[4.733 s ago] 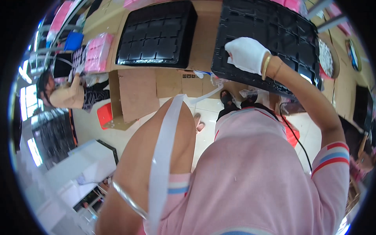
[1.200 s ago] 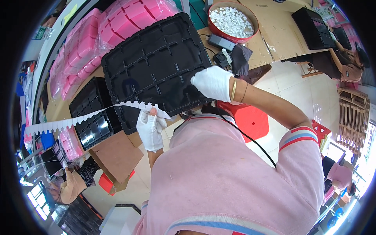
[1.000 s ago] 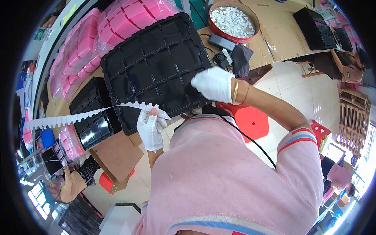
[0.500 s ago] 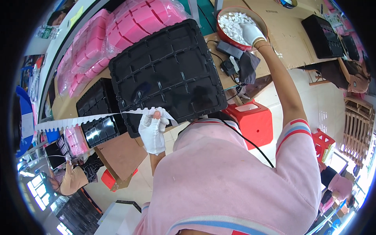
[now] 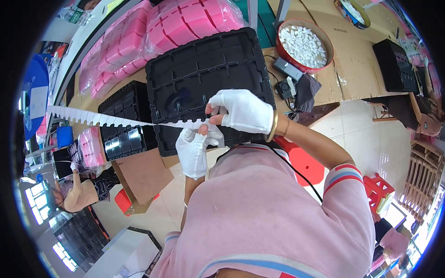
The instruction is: The person applies adhesive pads from a strip onto black plastic trays by hand and fits foam inserts into the trays.
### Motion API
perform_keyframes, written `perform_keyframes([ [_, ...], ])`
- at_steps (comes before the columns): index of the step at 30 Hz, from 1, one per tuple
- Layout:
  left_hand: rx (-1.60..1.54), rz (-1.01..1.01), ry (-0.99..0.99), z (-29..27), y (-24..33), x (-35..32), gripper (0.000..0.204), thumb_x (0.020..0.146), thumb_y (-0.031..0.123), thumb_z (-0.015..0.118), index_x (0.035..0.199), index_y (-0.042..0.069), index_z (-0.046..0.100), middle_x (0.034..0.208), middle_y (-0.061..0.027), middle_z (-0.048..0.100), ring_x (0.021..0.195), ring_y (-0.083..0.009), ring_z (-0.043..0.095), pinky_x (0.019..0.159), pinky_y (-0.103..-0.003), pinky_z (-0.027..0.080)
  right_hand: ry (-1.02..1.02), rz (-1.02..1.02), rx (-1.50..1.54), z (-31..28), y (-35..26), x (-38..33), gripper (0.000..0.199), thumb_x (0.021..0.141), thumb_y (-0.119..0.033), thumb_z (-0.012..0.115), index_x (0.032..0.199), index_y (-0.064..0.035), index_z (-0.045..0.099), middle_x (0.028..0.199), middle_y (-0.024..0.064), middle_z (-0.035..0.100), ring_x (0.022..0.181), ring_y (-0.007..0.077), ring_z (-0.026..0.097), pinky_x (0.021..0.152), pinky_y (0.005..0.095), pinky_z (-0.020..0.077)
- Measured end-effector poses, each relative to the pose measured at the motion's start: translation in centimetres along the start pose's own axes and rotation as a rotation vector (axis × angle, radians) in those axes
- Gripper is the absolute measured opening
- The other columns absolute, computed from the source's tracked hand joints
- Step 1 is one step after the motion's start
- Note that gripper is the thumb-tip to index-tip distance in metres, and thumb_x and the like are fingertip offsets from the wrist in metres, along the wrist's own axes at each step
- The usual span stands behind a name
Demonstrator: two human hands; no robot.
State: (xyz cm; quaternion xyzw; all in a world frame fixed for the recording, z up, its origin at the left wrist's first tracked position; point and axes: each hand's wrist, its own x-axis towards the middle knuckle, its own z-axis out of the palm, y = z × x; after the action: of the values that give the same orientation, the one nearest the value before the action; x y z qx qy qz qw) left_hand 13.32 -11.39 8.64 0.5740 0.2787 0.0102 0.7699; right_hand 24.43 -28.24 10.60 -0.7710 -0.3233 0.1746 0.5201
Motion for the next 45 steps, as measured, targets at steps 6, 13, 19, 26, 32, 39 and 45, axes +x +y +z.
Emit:
perform_keyframes([
  [6, 0.06, 0.157, -0.01, -1.4, -2.7, 0.5, 0.017, 0.099, 0.014, 0.067, 0.102, -0.003, 0.065, 0.09, -0.012, 0.071, 0.069, -0.0189, 0.07, 0.058, -0.031, 0.057, -0.076, -0.001, -0.108, 0.8, -0.1, 0.4, 0.013, 0.086, -0.011, 0.07, 0.096, -0.0041, 0.067, 0.088, 0.0136, 0.067, 0.081, 0.0307, 0.068, 0.074, 0.037, 0.0547],
  [13, 0.066, 0.072, 0.165, -1.0, -0.1, -0.4, 0.033, 0.103, 0.029, 0.062, 0.094, -0.003, 0.063, 0.074, -0.0143, 0.069, 0.052, -0.0183, 0.064, 0.042, -0.025, 0.044, -0.066, -0.237, -0.132, -0.4, 0.4, 1.9, 0.012, 0.086, -0.002, 0.067, 0.094, -0.0033, 0.059, 0.111, 0.0171, 0.062, 0.096, 0.0341, 0.066, 0.078, 0.0383, 0.0559],
  [19, 0.228, 0.159, 0.476, -6.5, -1.6, -0.5, 0.035, 0.104, 0.032, 0.06, 0.098, -0.001, 0.066, 0.068, -0.0057, 0.066, 0.051, -0.0081, 0.055, 0.048, -0.023, 0.034, 0.114, -0.321, -0.69, -12.2, 6.5, 8.7, 0.01, 0.077, 0.005, 0.069, 0.076, -0.0001, 0.061, 0.15, 0.0242, 0.045, 0.117, 0.039, 0.06, 0.097, 0.0435, 0.052],
  [26, 0.211, 0.234, 0.633, -10.2, -3.9, -0.7, 0.036, 0.101, 0.034, 0.065, 0.095, -0.001, 0.066, 0.066, -0.0073, 0.064, 0.047, -0.0099, 0.054, 0.044, -0.022, 0.035, -0.013, -0.223, -0.893, -14.3, 11.0, 12.0, 0.011, 0.073, 0.0, 0.073, 0.068, -0.0027, 0.063, 0.155, 0.0191, 0.042, 0.13, 0.0376, 0.052, 0.102, 0.0503, 0.0466],
  [32, 0.229, 0.379, 0.766, -11.6, -4.7, 0.3, 0.032, 0.101, 0.031, 0.065, 0.097, -0.001, 0.066, 0.066, -0.0075, 0.064, 0.047, -0.01, 0.055, 0.043, -0.021, 0.035, 0.066, -0.216, -1.049, -13.4, 12.4, 12.4, 0.014, 0.073, -0.01, 0.08, 0.068, -0.0071, 0.067, 0.155, 0.0116, 0.043, 0.134, 0.0297, 0.05, 0.104, 0.0474, 0.0432],
  [39, 0.131, 0.287, 0.784, -12.3, -4.2, 0.0, 0.03, 0.101, 0.025, 0.066, 0.109, -0.004, 0.066, 0.072, -0.0073, 0.066, 0.047, -0.0089, 0.054, 0.043, -0.02, 0.034, 0.06, -0.272, -1.147, -13.1, 11.6, 12.2, 0.026, 0.075, -0.012, 0.078, 0.098, -0.005, 0.068, 0.146, 0.0127, 0.05, 0.126, 0.0302, 0.055, 0.105, 0.0461, 0.0422],
  [45, 0.181, 0.333, 0.857, -12.9, -3.4, 0.0, 0.029, 0.1, 0.022, 0.068, 0.112, -0.005, 0.066, 0.08, -0.007, 0.067, 0.057, -0.0082, 0.057, 0.048, -0.02, 0.038, 0.088, -0.293, -1.106, -12.4, 11.1, 11.6, 0.019, 0.073, -0.006, 0.076, 0.091, 0.0007, 0.072, 0.149, 0.012, 0.047, 0.126, 0.0325, 0.054, 0.109, 0.0471, 0.0389],
])
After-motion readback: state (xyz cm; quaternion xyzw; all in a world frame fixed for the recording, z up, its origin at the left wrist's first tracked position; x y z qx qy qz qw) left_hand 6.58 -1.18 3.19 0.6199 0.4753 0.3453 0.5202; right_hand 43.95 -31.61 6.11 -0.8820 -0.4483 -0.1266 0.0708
